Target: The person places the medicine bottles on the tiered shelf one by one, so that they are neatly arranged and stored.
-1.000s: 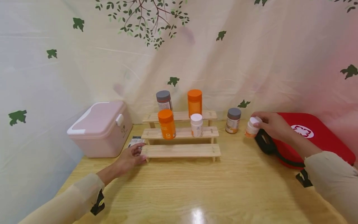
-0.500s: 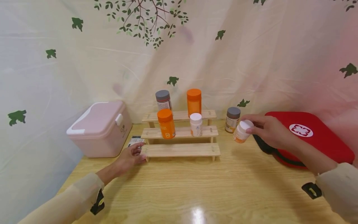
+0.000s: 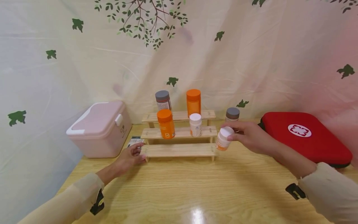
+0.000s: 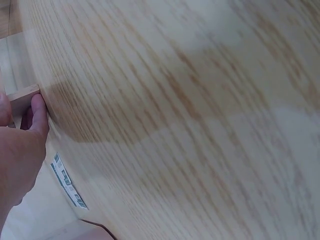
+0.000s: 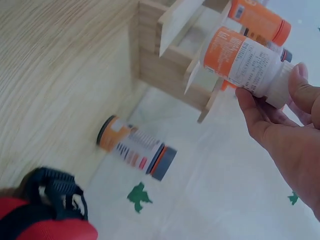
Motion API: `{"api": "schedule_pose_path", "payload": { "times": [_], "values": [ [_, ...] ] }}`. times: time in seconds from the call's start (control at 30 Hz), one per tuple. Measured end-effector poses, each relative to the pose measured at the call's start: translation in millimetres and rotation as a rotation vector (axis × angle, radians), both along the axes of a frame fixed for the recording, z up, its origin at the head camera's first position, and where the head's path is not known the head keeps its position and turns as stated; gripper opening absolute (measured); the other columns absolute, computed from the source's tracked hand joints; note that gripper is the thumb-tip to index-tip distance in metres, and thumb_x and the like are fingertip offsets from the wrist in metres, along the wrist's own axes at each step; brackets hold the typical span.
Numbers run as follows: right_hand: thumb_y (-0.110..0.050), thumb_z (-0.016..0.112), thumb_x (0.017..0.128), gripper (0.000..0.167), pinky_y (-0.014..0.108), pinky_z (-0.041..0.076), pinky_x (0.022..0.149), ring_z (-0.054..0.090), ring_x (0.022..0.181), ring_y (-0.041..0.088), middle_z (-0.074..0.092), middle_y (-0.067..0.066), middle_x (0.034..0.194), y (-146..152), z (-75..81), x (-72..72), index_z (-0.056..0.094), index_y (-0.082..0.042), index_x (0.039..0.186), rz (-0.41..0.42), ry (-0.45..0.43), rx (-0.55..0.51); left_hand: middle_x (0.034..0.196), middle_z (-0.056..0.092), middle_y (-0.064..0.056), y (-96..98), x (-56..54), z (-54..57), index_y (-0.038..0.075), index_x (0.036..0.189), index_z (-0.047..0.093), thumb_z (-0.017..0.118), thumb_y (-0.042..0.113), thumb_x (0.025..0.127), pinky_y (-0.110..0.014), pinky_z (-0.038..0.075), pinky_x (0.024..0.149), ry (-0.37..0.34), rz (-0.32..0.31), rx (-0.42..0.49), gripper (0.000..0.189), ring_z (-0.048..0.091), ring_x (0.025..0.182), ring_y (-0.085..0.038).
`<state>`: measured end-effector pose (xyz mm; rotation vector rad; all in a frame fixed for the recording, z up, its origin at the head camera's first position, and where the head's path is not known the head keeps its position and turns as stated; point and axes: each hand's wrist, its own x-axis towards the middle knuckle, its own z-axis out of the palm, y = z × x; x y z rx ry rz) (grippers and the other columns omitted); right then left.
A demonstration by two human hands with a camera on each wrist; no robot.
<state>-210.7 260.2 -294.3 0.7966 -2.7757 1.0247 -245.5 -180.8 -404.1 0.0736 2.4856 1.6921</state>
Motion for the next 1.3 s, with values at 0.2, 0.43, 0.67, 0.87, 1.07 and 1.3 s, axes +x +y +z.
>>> {"api": "schedule_pose_path", "payload": {
  "times": [0.2, 0.43, 0.67, 0.87, 1.07, 1.3],
  "values": [
    [-0.008, 0.07, 0.086, 0.042, 0.022, 0.053, 0.08, 0.059, 0.103, 0.026, 0.062, 0.013, 0.121, -27, -1.8, -2.5, 0.061, -0.005, 0.127, 0.065, -0.032, -0.059, 0.108, 0.059, -0.016, 0.6, 1.2, 0.7, 0.001, 0.139, 0.046, 0.065, -0.004, 0.088, -0.021, 0.053, 0.067, 0.003, 0.003, 0.001, 0.055, 0.056, 0.085, -0.015],
    [-0.005, 0.069, 0.087, 0.041, 0.041, 0.054, 0.084, 0.062, 0.102, 0.027, 0.061, 0.019, 0.123, -70, -9.5, -6.6, 0.061, 0.0, 0.127, 0.145, -0.069, -0.095, 0.11, 0.059, -0.018, 0.2, 2.0, 0.4, -0.001, 0.139, 0.044, 0.065, -0.006, 0.088, -0.022, 0.054, 0.069, 0.012, -0.008, 0.028, 0.056, 0.057, 0.087, -0.015],
    [-0.004, 0.07, 0.085, 0.038, 0.039, 0.055, 0.085, 0.063, 0.101, 0.026, 0.063, 0.018, 0.118, -109, -16.8, -9.6, 0.063, 0.001, 0.122, 0.235, -0.101, -0.127, 0.11, 0.058, -0.019, -0.1, 2.7, 0.7, -0.002, 0.139, 0.044, 0.064, -0.006, 0.088, -0.023, 0.055, 0.069, 0.012, -0.017, 0.042, 0.055, 0.057, 0.086, -0.016],
    [-0.007, 0.071, 0.085, 0.04, 0.04, 0.053, 0.087, 0.06, 0.103, 0.024, 0.063, 0.015, 0.123, -134, -17.8, -13.3, 0.063, -0.003, 0.125, 0.235, -0.1, -0.094, 0.109, 0.058, -0.018, -0.9, 2.4, 0.8, -0.001, 0.14, 0.044, 0.064, -0.006, 0.088, -0.021, 0.054, 0.068, 0.009, -0.012, 0.041, 0.056, 0.056, 0.087, -0.016],
    [-0.005, 0.068, 0.087, 0.04, 0.039, 0.053, 0.089, 0.06, 0.109, 0.026, 0.061, 0.013, 0.127, -155, -22.2, -24.4, 0.062, -0.003, 0.126, 0.219, -0.104, -0.147, 0.11, 0.058, -0.019, -1.1, 1.7, -0.3, -0.002, 0.14, 0.044, 0.063, -0.007, 0.088, -0.022, 0.054, 0.07, 0.012, -0.013, 0.038, 0.055, 0.056, 0.087, -0.016],
    [-0.004, 0.069, 0.087, 0.038, 0.037, 0.053, 0.088, 0.061, 0.104, 0.025, 0.065, 0.013, 0.119, -171, -28.1, -35.6, 0.063, -0.002, 0.124, 0.198, -0.098, -0.154, 0.111, 0.061, -0.021, 0.0, 1.7, -0.8, -0.002, 0.14, 0.043, 0.063, -0.009, 0.087, -0.029, 0.057, 0.075, 0.0, -0.008, 0.075, 0.057, 0.062, 0.088, -0.017]
  ]
}}
